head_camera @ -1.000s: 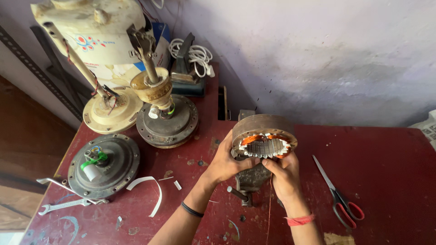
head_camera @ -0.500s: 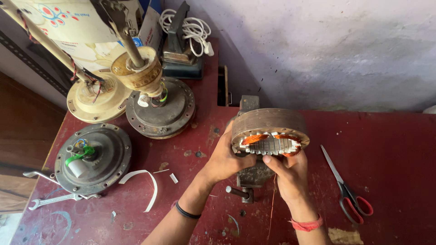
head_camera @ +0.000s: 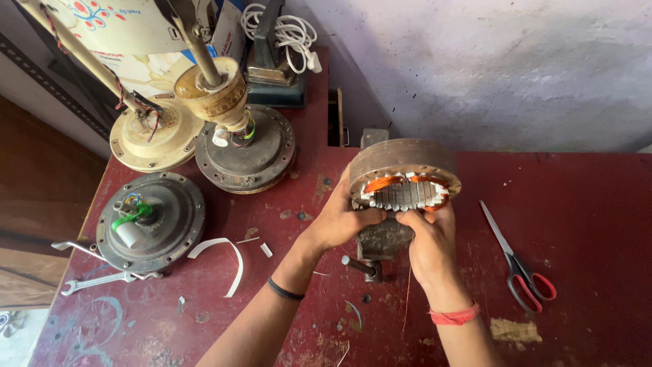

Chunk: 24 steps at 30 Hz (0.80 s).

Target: The person winds copper wire around the slots of a motor stator held in a bench vise. They use their hands to guide the wire and a pair of scissors to cut the wire after each winding cycle. The person repeats this process for multiple slots.

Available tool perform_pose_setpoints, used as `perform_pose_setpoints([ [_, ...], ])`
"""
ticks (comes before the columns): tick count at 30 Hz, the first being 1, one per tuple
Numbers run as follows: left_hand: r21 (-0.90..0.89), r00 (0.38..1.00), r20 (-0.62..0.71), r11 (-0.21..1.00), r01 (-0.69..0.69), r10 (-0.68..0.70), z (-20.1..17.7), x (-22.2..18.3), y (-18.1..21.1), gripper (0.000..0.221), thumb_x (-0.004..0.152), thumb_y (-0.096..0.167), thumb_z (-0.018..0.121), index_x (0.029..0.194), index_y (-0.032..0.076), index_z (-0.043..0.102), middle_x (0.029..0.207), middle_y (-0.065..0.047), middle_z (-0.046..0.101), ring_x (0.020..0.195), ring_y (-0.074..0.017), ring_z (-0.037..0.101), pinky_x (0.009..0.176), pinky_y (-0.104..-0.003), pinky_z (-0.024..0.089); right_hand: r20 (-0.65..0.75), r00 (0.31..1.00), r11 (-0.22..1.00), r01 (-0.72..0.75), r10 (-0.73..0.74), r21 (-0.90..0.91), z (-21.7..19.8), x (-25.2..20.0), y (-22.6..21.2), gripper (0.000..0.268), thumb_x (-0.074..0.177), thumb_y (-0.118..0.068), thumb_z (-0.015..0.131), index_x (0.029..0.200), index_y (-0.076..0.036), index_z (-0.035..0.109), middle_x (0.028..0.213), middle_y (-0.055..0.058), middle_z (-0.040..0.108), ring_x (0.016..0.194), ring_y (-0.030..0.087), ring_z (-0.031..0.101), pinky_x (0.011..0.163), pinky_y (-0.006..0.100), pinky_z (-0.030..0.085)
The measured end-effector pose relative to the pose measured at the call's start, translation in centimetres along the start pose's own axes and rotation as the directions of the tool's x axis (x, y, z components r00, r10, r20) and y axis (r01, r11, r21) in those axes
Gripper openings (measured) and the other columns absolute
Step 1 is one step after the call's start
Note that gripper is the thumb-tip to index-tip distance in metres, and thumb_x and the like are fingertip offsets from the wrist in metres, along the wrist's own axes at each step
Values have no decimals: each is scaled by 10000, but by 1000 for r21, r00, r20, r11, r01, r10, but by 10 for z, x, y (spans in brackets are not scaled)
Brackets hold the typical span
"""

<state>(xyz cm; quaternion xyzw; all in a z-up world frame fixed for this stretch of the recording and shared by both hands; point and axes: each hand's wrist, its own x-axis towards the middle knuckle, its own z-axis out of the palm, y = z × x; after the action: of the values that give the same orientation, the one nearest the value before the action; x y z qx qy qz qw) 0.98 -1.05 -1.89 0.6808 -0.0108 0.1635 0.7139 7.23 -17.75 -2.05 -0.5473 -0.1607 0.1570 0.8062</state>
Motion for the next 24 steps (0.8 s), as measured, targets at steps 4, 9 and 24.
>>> perform_pose_setpoints([
  [4,13,998,11,998,-62,62,-1,0,-3,939,732,-43,763,1574,60,359,1571,-104,410,1494,-260,369,1236,-395,314,37,999,999,9,-8,-34,0,1,-6,411,795,114,598,1185,-16,593,1123,62,646,1069,156,602,949,329,485],
  [9,-148,1000,26,989,-2,6,-1,-5,2,1007,718,-28,770,1601,102,305,1546,-91,444,1458,-242,382,1208,-391,325,34,999,996,16,-13,-90,5,1,-13,483,738,70,616,1208,-36,572,1148,51,643,1106,155,593,991,334,464],
  [24,-91,995,21,992,-91,93,-4,-5,-2,864,772,-42,710,1565,47,380,1536,-78,434,1478,-233,400,1235,-405,338,90,996,995,-11,20,-97,-21,8,-2,485,757,14,710,1221,3,572,1134,95,657,1139,216,597,1026,400,476],
])
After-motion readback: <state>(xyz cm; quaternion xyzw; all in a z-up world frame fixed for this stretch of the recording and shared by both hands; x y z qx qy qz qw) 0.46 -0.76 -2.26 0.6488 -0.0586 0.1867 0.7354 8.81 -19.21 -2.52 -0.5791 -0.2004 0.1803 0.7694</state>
